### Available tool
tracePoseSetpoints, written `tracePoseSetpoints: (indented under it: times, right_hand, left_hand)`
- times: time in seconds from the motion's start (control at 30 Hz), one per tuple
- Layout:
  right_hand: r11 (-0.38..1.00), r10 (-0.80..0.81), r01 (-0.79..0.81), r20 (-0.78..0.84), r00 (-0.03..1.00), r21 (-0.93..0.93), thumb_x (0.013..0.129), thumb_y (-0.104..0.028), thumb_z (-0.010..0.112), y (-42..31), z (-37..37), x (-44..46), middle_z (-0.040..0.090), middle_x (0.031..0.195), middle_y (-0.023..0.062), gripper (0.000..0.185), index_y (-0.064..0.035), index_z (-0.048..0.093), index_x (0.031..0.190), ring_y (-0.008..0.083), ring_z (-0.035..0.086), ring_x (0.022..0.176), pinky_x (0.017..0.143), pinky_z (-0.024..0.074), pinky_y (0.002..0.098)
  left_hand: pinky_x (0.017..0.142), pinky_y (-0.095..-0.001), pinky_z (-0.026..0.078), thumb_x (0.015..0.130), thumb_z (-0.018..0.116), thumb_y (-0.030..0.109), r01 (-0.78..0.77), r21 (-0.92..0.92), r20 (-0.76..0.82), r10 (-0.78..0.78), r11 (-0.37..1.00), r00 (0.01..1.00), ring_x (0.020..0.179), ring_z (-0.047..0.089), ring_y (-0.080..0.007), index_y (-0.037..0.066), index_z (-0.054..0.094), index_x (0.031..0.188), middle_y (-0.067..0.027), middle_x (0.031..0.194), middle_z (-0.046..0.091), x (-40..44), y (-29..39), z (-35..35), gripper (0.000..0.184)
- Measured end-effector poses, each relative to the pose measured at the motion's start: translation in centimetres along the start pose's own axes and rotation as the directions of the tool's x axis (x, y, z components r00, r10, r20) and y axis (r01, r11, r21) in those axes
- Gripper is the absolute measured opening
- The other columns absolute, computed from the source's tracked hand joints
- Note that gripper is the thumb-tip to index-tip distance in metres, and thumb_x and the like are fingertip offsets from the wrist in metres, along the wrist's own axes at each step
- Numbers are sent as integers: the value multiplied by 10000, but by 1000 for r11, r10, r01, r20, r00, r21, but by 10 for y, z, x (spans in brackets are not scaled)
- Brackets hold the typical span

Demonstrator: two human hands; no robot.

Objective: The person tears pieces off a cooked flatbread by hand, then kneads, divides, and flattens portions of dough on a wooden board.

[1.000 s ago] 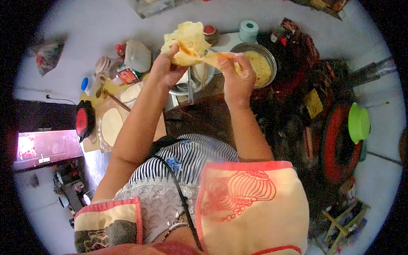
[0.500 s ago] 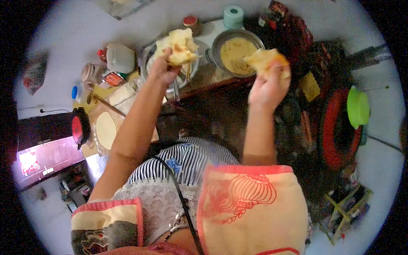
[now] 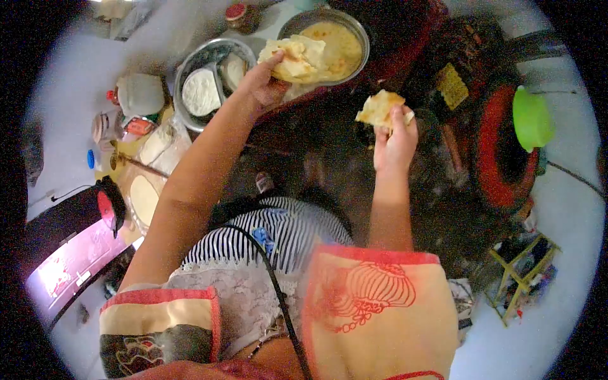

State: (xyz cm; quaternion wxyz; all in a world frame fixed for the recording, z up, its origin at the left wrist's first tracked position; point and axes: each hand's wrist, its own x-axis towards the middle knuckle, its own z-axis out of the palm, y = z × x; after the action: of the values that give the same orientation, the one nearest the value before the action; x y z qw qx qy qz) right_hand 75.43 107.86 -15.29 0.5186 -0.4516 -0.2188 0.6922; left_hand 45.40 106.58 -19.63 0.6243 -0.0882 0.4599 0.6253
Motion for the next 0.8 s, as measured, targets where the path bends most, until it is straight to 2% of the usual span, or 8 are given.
tracePoseSetpoints:
  times: [0.07,0.2,0.4,0.47,0.53,0.6,0.73,0.8]
  right_hand:
    - [1000,13,-14,25,1000,12,979,-156,633,-1,-3,1,641,955,27,159,-68,578,1100,77,535,672,518,420,206]
    - [998,54,-52,62,997,-40,980,-154,629,8,0,5,628,955,40,198,-65,529,1126,69,517,648,498,398,192]
    - [962,115,-49,235,965,-270,969,-110,544,40,24,7,597,946,46,199,-39,527,1153,70,480,682,538,375,228]
    - [869,98,49,270,958,-492,957,-116,564,49,52,-4,591,936,26,152,-43,580,1089,89,521,732,587,439,260]
    - [398,-297,724,667,683,-563,865,-85,628,67,78,-4,630,965,104,133,-41,636,991,289,644,858,746,527,391]
    - [294,-140,817,823,551,-497,861,-63,653,65,113,-28,619,985,110,155,-46,630,1013,307,637,874,777,521,393]
    - [236,40,884,913,406,-403,820,-88,696,75,161,-68,617,1026,158,247,-77,632,1058,380,624,936,805,520,408]
    - [404,135,821,914,382,-402,861,-104,696,78,173,-84,623,1052,94,271,-50,600,1109,265,644,923,794,515,343]
  left_hand:
    - [863,-372,538,1006,587,411,-7,29,9,6,1000,1000,1075,633,-229,90,557,1256,-58,1240,625,6,6,19,409]
    - [548,-326,414,975,576,516,-40,393,-153,108,919,982,604,484,-176,49,614,1109,-48,783,559,38,12,-19,488]
    - [517,-268,342,1008,427,609,-48,824,123,-95,565,988,601,402,-112,45,688,1116,21,698,465,-73,-22,-4,631]
    - [521,-269,328,1010,395,628,-8,812,165,-216,584,962,610,396,-106,38,669,1178,31,715,462,-108,-19,-2,672]
    - [559,-262,307,995,393,665,209,555,62,-291,805,955,616,345,-104,55,625,1263,48,748,453,-132,-17,1,706]
    - [678,-296,441,1025,394,588,209,215,383,-280,954,880,740,529,-131,57,594,1303,8,873,591,-122,-12,-41,632]
    - [966,-367,483,1057,395,419,-44,144,77,33,989,996,1110,621,-205,36,552,1322,-82,1177,657,-170,11,-46,491]
    - [1078,-388,443,1061,394,345,-93,143,59,85,985,995,1246,589,-236,24,536,1322,-115,1294,633,-197,23,-63,437]
